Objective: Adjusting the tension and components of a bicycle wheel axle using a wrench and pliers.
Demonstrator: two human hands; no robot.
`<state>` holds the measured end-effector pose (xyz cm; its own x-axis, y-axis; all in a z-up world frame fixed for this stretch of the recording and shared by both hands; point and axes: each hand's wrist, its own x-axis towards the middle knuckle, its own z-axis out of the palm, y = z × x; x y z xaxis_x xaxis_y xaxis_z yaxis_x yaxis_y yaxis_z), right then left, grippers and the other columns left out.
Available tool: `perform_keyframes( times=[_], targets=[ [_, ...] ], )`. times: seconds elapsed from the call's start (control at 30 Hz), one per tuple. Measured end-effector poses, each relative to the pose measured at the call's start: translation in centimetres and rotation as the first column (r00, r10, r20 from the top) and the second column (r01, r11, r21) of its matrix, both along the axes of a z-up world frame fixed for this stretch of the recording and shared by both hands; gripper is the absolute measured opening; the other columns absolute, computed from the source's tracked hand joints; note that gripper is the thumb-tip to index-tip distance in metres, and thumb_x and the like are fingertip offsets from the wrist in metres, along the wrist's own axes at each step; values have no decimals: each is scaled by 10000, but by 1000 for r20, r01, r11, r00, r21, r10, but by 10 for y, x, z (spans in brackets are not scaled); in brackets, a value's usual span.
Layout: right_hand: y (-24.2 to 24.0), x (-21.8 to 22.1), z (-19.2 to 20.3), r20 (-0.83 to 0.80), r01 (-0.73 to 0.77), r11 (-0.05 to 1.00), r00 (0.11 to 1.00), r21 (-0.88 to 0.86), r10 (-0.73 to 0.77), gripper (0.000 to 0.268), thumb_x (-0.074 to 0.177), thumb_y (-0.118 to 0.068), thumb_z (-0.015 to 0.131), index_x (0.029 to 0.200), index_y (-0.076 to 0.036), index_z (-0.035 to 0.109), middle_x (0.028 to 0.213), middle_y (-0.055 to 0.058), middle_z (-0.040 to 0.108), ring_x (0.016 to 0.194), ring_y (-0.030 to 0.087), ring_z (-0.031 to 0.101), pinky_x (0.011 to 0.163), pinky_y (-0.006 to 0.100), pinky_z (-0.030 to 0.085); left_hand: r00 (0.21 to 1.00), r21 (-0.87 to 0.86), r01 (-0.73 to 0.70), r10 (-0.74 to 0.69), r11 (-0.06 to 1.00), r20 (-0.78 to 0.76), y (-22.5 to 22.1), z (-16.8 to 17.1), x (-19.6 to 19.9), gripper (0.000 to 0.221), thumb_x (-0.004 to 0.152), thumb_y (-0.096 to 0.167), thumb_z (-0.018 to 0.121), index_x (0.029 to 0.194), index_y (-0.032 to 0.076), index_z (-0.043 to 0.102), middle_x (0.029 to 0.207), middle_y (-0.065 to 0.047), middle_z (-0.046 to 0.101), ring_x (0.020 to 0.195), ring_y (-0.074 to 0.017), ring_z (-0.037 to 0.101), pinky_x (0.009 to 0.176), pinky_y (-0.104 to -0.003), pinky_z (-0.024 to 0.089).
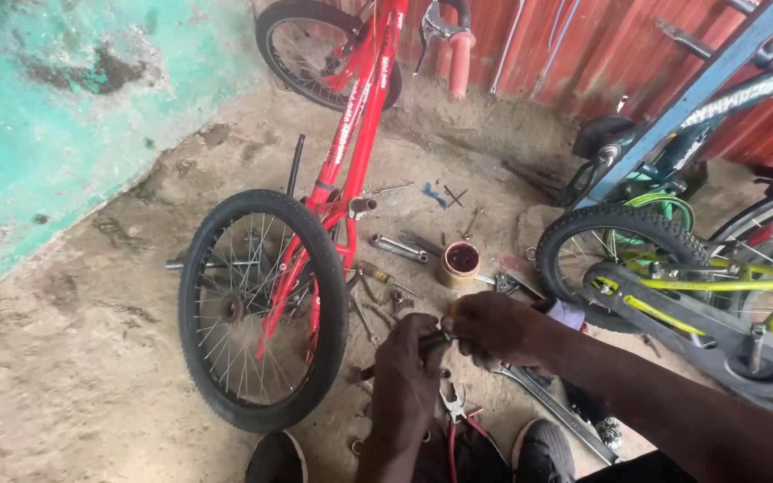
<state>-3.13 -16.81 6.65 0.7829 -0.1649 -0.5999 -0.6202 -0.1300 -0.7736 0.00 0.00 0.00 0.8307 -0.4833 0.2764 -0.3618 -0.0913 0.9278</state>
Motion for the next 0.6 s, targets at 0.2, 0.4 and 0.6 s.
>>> perform_keyframes(
  times=[0.2, 0.4, 0.6],
  targets=[
    [12, -1, -13, 267, -35, 999, 963, -31, 42, 199, 902, 94, 672, 1080, 21, 721, 949, 121, 759, 798, 196, 712, 730, 327, 650, 975, 211, 58, -101, 976, 200, 32, 20, 18, 159, 875, 104, 637, 1019, 74, 696, 870, -116, 757, 709, -318, 700, 657, -442, 515],
    [26, -16, 18, 339, -80, 996, 937, -26, 84, 356, 794, 176, 711, 1085, -21, 766, 934, 109, 803, 798, 188, 740, 707, 312, 601, 969, 644, 117, -228, 756, 91, 53, 79, 28, 130, 947, 205, 634, 1022, 136, 715, 802, -124, 728, 631, -326, 673, 629, -464, 522],
    [30, -34, -8, 38, 126, 933, 988, 337, -147, 336, 1088, -250, 504, 1017, 47, 644, 790, 186, 659, 599, 246, 571, 520, 349, 450, 930, 562, -25, -188, 827, 317, 60, 62, -1, 206, 859, 141, 717, 1041, 86, 636, 898, -89, 723, 741, -302, 704, 647, -463, 540]
  ],
)
